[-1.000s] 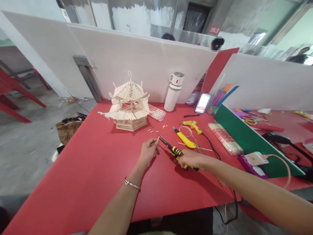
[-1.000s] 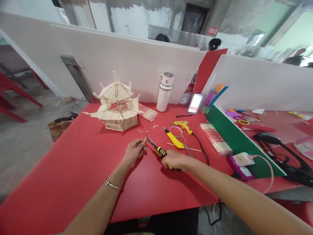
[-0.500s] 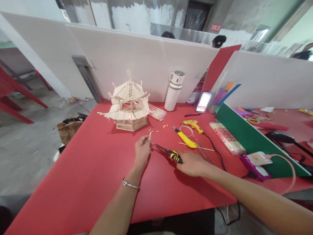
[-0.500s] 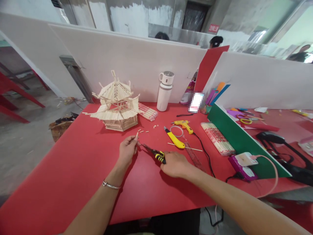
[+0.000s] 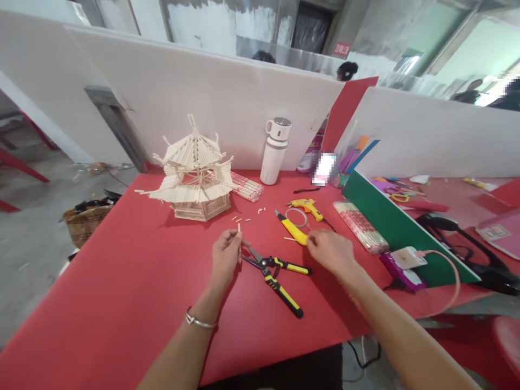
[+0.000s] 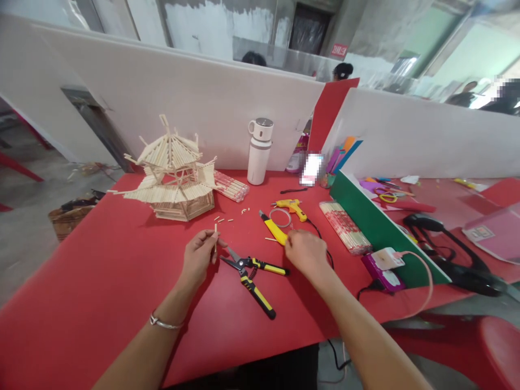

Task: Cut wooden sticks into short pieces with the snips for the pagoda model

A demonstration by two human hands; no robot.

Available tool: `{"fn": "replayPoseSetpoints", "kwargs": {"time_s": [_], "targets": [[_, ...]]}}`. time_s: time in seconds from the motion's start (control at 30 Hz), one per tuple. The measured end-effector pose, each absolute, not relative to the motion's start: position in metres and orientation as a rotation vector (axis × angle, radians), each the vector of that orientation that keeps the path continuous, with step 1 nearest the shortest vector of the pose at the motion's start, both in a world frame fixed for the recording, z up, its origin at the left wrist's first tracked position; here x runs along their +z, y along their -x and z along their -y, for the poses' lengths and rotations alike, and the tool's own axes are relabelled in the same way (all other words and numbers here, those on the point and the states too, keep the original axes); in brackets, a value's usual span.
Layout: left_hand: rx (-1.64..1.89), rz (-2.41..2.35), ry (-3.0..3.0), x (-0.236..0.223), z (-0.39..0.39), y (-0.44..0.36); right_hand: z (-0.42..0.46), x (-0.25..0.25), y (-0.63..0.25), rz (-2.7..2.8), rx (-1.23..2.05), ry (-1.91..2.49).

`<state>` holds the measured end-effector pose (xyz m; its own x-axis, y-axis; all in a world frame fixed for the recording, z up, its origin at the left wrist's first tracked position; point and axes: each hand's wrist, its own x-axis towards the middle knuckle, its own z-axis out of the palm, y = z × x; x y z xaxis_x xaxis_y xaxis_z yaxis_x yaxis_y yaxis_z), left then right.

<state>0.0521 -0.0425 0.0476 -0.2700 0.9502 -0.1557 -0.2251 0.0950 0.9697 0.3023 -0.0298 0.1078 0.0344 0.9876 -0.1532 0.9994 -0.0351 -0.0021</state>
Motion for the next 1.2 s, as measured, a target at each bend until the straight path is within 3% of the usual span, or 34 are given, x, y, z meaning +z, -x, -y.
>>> {"fn": "replayPoseSetpoints", "kwargs": {"time_s": [0.17, 0.3, 0.37, 0.5, 0.7, 0.87, 1.2], "targets": [[1.364, -1.278, -0.803, 0.051, 0.046, -0.059, 0.049, 0.074, -0.364, -1.827, -0.418, -2.318], [1.344, -1.243, -0.79, 0.052, 0.048, -0.064, 0.06, 0.04, -0.401, -1.898, -0.947, -2.513], [1.335, -1.227, -0.783, 0.052, 0.049, -0.066, 0.058, 0.041, -0.406, -1.962, -1.217, -2.506], [1.36, -1.186, -0.764, 0.053, 0.051, -0.066, 0.05, 0.079, -0.369, -2.32, -1.191, -2.692], [1.434, -1.105, -0.713, 0.053, 0.052, -0.062, 0.055, 0.095, -0.24, -2.405, -1.98, -1.862], [1.435, -1.104, -0.643, 0.055, 0.052, -0.057, 0.06, 0.072, -0.194, -2.494, -1.997, -1.851], [1.434, -1.099, -0.613, 0.066, 0.055, -0.057, 0.064, 0.073, -0.197, -2.586, -1.898, -1.864]]}}
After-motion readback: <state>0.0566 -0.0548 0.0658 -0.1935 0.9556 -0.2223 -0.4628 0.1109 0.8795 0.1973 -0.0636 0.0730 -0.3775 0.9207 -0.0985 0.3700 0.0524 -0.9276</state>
